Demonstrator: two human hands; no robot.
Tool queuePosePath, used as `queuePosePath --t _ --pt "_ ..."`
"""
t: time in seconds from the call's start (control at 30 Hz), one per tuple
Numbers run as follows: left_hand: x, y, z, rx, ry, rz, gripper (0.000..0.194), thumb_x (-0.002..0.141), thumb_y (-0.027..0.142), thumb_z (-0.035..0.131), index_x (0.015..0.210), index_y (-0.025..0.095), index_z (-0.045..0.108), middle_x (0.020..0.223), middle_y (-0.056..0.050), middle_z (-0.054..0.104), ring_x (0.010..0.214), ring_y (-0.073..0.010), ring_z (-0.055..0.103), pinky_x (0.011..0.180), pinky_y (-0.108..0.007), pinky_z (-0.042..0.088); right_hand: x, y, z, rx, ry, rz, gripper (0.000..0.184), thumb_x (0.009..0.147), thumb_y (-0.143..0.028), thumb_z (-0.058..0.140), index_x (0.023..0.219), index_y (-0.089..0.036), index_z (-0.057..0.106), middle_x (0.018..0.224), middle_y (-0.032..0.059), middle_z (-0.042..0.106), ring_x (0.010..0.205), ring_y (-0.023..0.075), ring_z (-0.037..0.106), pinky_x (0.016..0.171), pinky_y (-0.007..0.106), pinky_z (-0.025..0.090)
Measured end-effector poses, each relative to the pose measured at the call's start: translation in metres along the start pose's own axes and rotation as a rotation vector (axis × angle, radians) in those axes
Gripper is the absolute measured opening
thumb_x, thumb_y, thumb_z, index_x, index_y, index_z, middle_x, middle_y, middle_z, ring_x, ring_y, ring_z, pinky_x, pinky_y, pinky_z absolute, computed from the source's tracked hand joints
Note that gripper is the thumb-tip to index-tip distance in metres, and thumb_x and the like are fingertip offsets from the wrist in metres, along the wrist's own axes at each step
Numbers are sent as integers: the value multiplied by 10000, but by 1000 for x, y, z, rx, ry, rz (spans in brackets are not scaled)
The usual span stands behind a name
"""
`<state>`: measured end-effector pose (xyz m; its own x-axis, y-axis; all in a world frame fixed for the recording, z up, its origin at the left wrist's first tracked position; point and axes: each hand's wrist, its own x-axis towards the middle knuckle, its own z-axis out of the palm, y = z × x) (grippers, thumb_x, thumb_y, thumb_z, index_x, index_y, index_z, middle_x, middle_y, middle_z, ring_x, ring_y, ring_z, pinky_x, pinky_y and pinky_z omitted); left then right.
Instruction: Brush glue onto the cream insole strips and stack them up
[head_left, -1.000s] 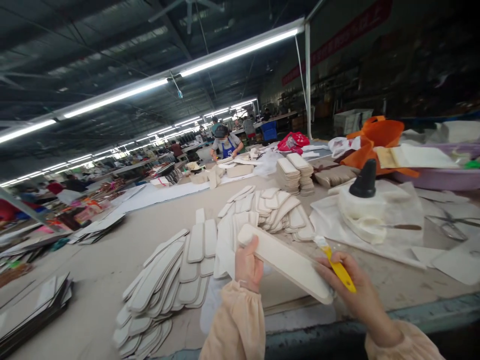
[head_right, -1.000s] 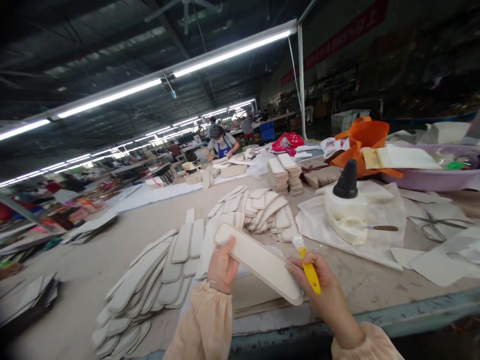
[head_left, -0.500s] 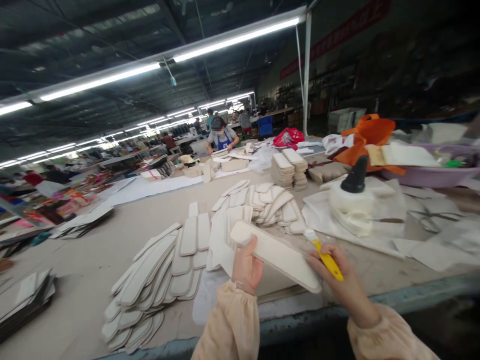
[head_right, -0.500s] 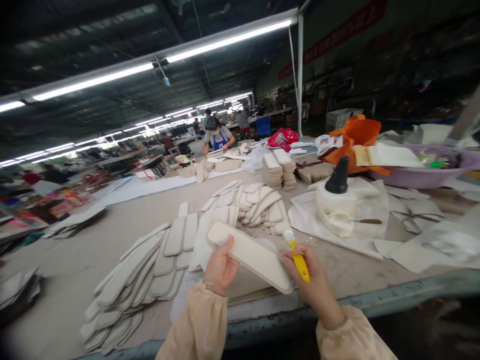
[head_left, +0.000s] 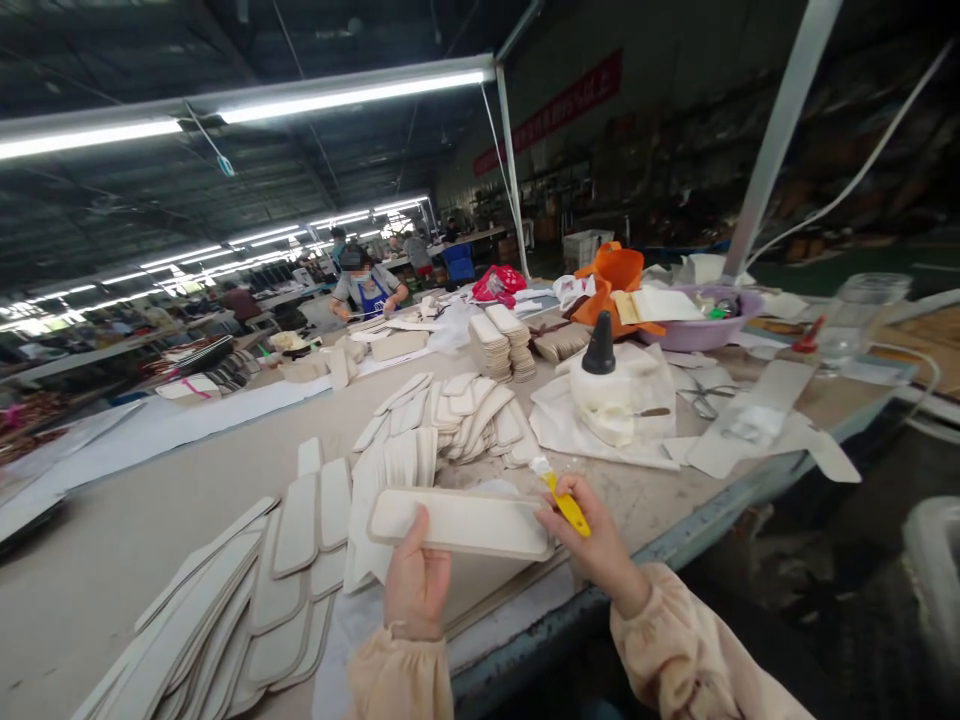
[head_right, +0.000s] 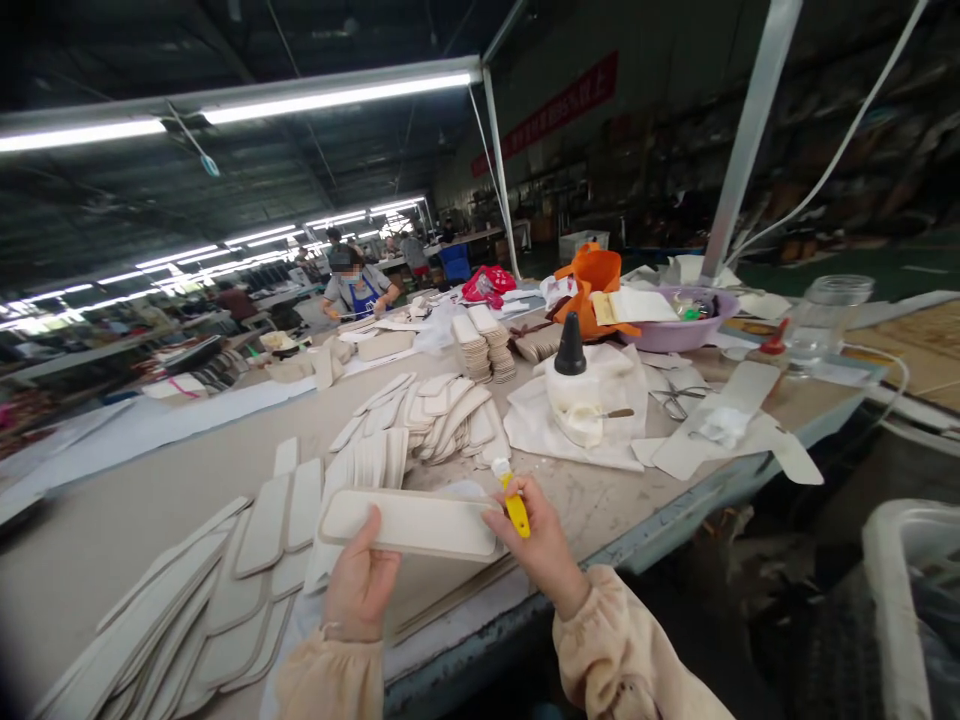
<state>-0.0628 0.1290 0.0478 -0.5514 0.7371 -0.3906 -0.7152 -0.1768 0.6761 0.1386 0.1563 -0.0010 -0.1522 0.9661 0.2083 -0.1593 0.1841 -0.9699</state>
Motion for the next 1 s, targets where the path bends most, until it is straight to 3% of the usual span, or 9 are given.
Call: queuePosePath --t 0.2,0.63,1.0 --pt "-2 -6 -1 9 -18 27 259 837 88 573 1067 190 638 881 -32 739 856 -133 697 815 -257 568 -1 6 1 -168 63 -54 308 783 -353 649 909 -249 388 664 -73 379 565 111 376 533 235 319" --pt "-5 -12 -3 -48 -18 17 175 825 82 586 955 178 652 866 -42 746 911 -155 693 854 -283 556 0 1 -4 -246 82 -13 334 753 -416 665 883 -248 408 606 -74 410 517 120 396 497 251 337" --pt "-14 -10 -3 -150 -37 45 176 789 75 623 944 150 660 930 -77 745 914 -173 694 865 -311 555 2 18 -13 -362 139 -43 411 648 -486 726 860 -261 455 638 -48 470 545 152 470 490 269 403"
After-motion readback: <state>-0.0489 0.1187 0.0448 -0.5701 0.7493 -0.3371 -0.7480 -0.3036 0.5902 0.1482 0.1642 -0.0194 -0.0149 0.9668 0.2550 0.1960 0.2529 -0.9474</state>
